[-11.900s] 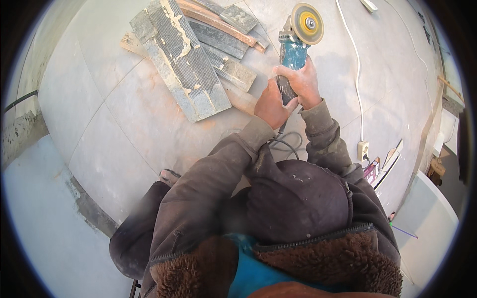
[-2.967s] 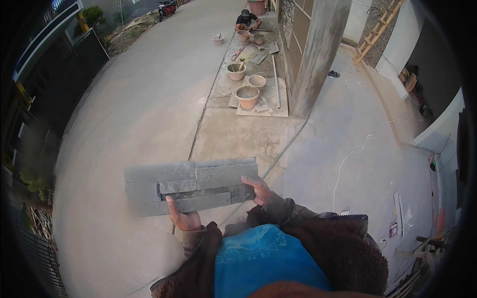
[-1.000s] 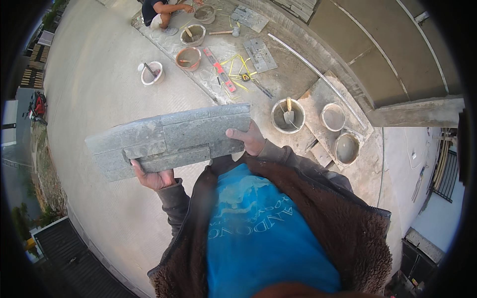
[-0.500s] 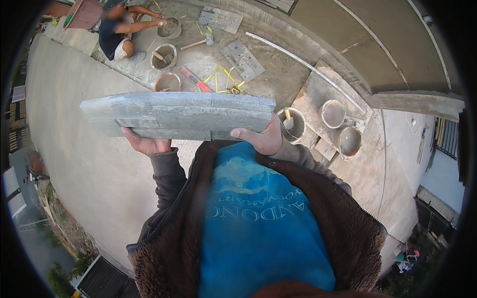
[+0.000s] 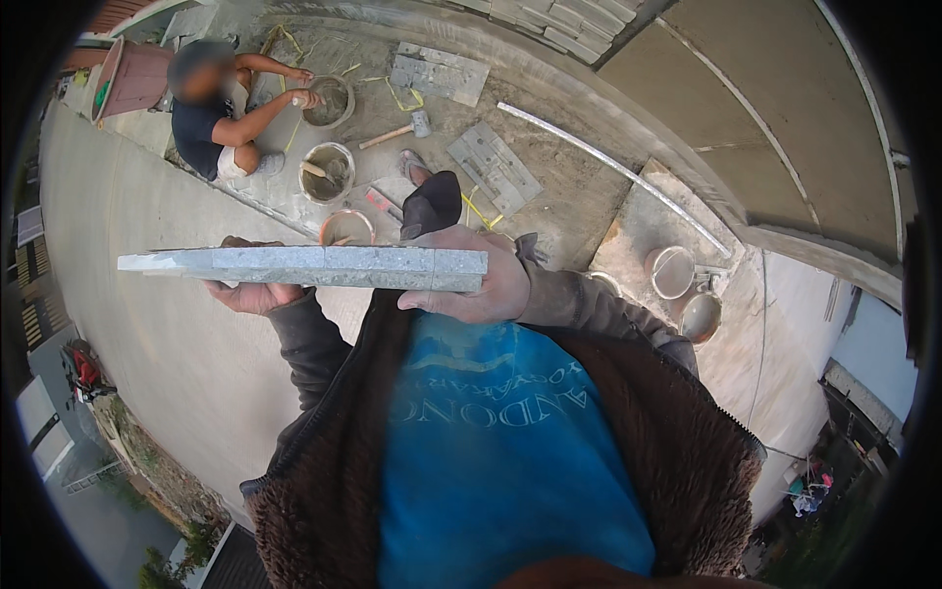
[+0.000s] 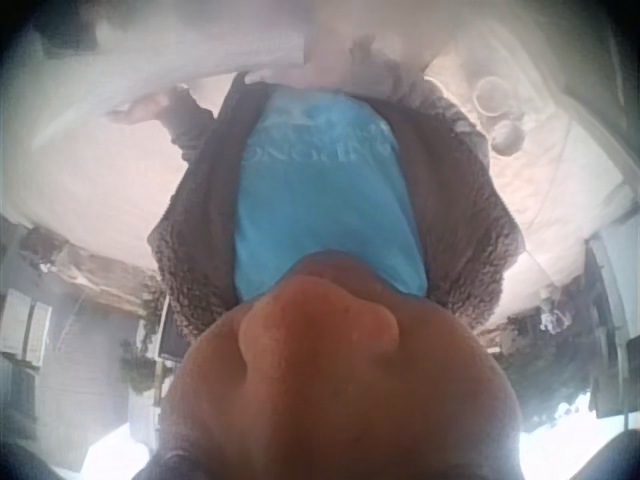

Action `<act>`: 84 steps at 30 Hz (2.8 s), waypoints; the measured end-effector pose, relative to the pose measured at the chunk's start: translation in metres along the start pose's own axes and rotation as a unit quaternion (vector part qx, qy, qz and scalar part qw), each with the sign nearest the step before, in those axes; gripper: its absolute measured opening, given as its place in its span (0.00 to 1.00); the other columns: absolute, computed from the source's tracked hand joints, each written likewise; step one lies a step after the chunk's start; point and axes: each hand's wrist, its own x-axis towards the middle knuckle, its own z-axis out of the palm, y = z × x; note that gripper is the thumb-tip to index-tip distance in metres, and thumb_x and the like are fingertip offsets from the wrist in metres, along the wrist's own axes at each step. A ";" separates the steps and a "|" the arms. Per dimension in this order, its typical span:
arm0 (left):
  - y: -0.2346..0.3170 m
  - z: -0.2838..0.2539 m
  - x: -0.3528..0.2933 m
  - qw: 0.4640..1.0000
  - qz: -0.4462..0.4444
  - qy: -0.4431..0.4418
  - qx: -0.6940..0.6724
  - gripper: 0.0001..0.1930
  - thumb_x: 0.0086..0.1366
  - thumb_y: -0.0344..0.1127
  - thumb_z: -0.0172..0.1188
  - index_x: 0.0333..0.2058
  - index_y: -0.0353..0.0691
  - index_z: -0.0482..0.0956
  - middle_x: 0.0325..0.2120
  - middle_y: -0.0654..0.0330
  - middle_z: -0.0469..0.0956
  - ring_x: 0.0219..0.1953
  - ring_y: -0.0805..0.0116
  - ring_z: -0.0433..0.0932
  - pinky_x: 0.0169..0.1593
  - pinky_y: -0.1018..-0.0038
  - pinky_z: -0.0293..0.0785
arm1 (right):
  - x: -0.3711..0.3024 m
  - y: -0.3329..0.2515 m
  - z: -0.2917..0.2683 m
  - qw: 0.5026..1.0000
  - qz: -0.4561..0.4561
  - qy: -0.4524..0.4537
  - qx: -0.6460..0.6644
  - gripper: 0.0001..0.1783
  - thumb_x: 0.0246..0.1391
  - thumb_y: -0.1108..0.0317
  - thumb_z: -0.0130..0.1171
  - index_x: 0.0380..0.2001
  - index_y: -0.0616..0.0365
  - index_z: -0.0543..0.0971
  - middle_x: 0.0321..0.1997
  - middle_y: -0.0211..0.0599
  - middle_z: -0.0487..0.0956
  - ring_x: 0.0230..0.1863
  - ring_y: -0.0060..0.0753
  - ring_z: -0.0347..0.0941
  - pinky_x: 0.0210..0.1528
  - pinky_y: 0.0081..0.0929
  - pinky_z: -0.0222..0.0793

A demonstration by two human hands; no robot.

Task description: The person uses an angle grinder to cut and shape rectangular stone tiles on a tiled floor. They hold the tiles with one hand and operate the grinder with the other, then lift and inspect the cut pieces before placing them against a wall.

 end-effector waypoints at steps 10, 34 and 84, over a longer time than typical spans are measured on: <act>0.076 -0.015 0.222 0.999 0.002 -0.018 -0.049 0.12 0.66 0.38 0.65 0.45 0.45 0.74 0.41 0.59 0.82 0.48 0.64 0.81 0.58 0.67 0.77 | 0.211 0.042 -0.003 0.990 -0.129 -0.029 -0.041 0.26 0.53 0.75 0.68 0.53 0.65 0.67 0.57 0.58 0.77 0.49 0.49 0.83 0.47 0.33 0.81; 0.035 0.073 0.585 0.952 0.217 0.080 0.201 0.34 0.66 0.48 0.62 0.63 0.36 0.63 0.64 0.52 0.62 0.64 0.60 0.63 0.67 0.61 0.61 | 0.498 -0.067 -0.070 0.908 -0.190 0.372 0.017 0.30 0.56 0.62 0.68 0.58 0.65 0.71 0.53 0.40 0.76 0.54 0.33 0.72 0.60 0.30 0.64; 0.112 0.115 1.167 0.897 0.184 0.121 0.383 0.44 0.50 0.40 0.80 0.56 0.17 0.66 0.58 0.38 0.69 0.56 0.58 0.75 0.48 0.74 0.76 | 1.036 -0.177 -0.277 0.738 -0.442 0.365 -0.356 0.31 0.54 0.56 0.72 0.51 0.70 0.74 0.46 0.46 0.80 0.48 0.34 0.76 0.50 0.29 0.71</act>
